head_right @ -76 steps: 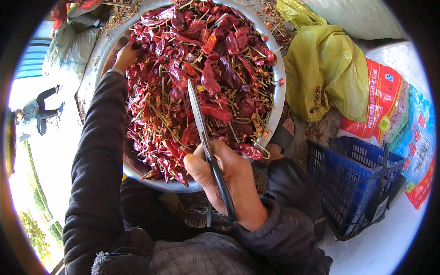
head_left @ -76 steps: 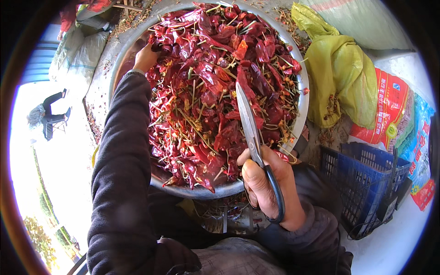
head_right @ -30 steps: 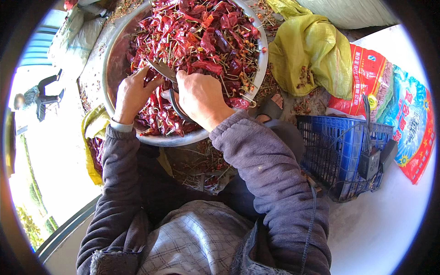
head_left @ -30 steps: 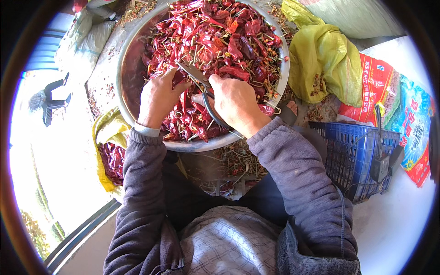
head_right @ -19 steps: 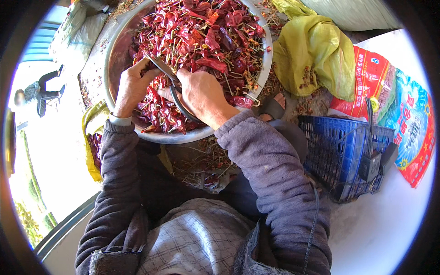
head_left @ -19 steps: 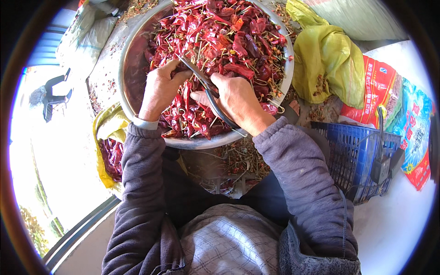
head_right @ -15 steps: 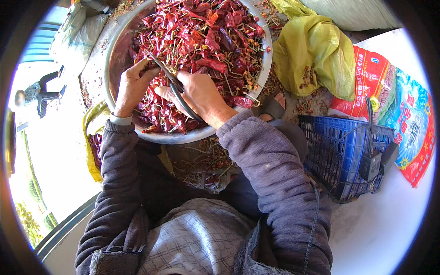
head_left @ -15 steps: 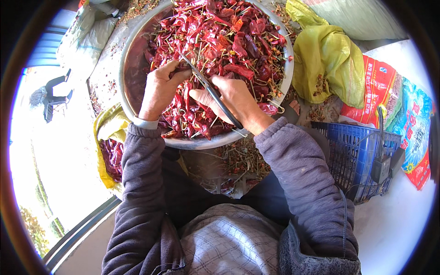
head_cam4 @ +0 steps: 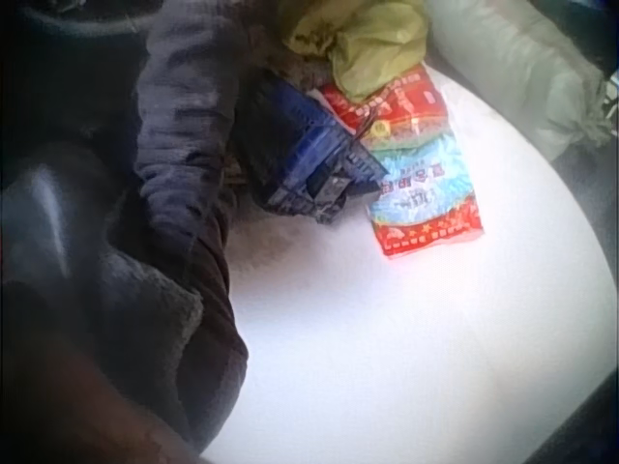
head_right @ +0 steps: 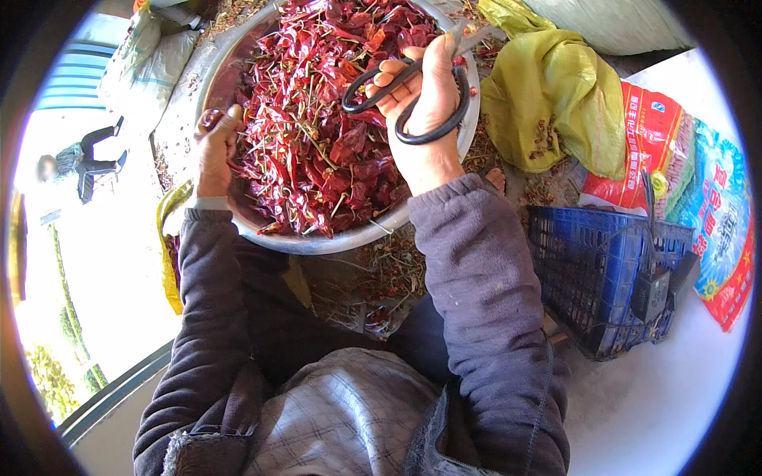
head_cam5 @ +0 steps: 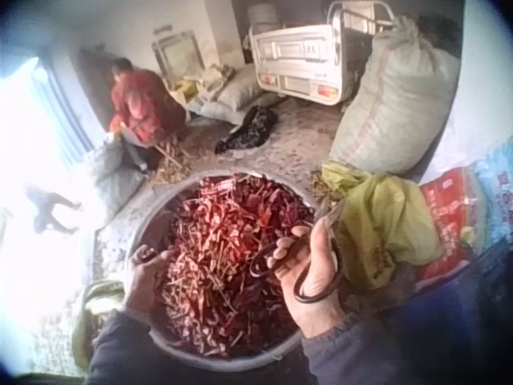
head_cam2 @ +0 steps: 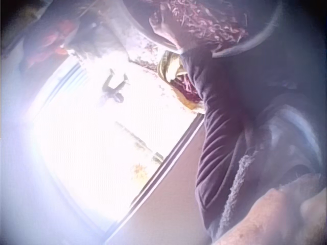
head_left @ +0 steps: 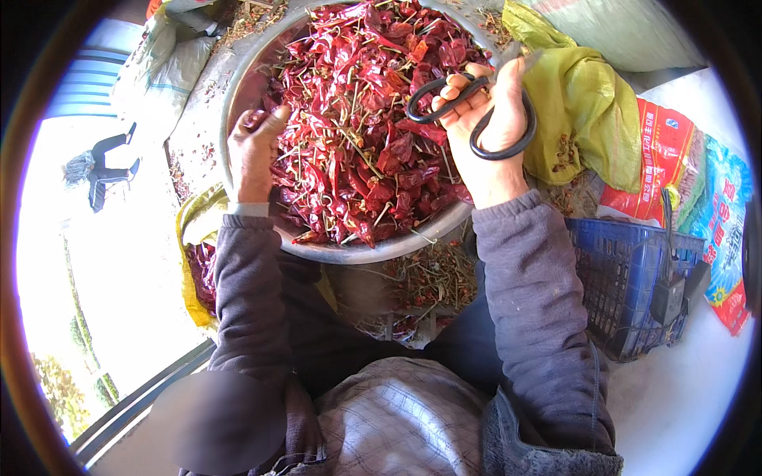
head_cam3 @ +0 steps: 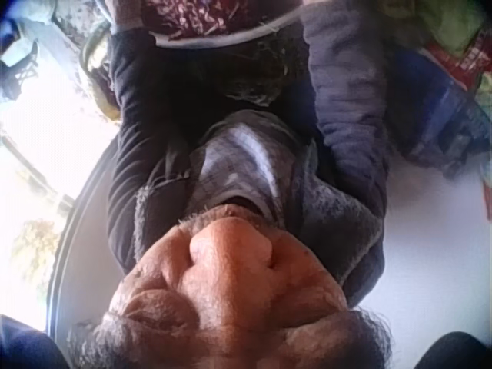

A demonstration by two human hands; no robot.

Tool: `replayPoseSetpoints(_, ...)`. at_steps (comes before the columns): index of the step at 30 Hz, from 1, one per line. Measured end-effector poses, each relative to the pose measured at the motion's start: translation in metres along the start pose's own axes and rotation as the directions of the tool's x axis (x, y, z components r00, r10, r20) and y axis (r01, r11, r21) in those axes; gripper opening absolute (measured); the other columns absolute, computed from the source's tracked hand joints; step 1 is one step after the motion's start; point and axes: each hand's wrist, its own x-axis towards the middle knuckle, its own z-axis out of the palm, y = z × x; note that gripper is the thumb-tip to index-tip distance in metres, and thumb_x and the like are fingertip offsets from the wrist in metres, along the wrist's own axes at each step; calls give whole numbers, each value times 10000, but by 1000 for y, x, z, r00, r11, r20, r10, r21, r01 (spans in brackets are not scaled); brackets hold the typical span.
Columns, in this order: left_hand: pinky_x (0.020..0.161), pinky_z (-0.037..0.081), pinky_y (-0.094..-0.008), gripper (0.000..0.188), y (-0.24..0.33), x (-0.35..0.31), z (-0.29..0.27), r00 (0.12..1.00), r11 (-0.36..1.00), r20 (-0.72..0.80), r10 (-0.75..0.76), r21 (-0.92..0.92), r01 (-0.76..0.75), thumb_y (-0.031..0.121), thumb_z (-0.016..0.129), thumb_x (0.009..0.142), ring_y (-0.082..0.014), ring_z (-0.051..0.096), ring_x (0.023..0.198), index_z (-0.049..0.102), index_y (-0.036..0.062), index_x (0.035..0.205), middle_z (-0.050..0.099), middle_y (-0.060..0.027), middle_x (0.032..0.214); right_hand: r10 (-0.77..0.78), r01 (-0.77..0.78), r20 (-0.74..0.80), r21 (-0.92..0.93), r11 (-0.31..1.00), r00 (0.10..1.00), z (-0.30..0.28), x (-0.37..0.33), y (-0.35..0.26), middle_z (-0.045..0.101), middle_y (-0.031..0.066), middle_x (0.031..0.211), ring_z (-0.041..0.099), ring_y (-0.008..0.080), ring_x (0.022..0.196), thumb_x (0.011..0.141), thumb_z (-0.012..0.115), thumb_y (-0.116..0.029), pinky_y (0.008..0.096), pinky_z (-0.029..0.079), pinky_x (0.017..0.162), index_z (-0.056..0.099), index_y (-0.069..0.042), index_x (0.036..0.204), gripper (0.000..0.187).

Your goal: The person sits on the floor and uses scissors to trim the stems off dried red chili peppers in a metal bowl. The trimmed peppers are placed into a yellow sack beside the bowl.

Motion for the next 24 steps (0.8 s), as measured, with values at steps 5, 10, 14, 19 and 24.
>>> replayPoseSetpoints(5, 429, 348, -269, 275, -42, 82, -42, 1000, 990, -25, -10, 143, 14, 321, 798, 862, -91, 487, 446, 637, 106, 802, 598, -7, 609, 129, -107, 89, -213, 971, 988, -12, -9, -1, 687, 118, 963, 652, 220, 847, 978, 544, -653, 399, 544, 829, 595, -67, 1155, 614)
replayPoseSetpoints(10, 466, 431, -279, 182, -103, 128, -57, 987, 930, -71, -142, 331, 158, 156, 758, 831, -121, 579, 509, 705, 27, 948, 657, -47, 674, 245, -218, 109, -215, 952, 963, -18, -13, -10, 680, 116, 948, 654, 206, 836, 1016, 535, -580, 379, 565, 785, 587, -48, 1183, 560)
replayPoseSetpoints(14, 729, 561, -310, 417, -134, 156, -51, 997, 697, -24, -68, 714, 65, 177, 804, 779, -174, 727, 776, 745, 98, 1184, 760, -102, 960, 256, -226, 125, -214, 950, 959, -24, -15, -8, 682, 109, 947, 658, 202, 837, 1014, 540, -581, 374, 568, 773, 587, -46, 1196, 566)
replayPoseSetpoints(19, 851, 555, -353, 424, -145, 164, -55, 996, 583, 53, -75, 813, 1, 211, 835, 755, -225, 726, 917, 755, 90, 1153, 766, -122, 1021, 277, -242, 143, -224, 944, 950, -22, -13, -4, 695, 104, 939, 675, 197, 831, 1023, 531, -569, 372, 573, 764, 597, -45, 1191, 554)
replayPoseSetpoints(24, 660, 500, -269, 330, -102, 133, -67, 991, 948, 121, -56, 316, 15, 139, 785, 796, -123, 669, 802, 738, 61, 1113, 733, -21, 935, 276, -222, 136, -318, 922, 951, -12, -12, -2, 693, 85, 925, 676, 171, 816, 1023, 542, -555, 343, 578, 747, 600, -60, 1174, 521)
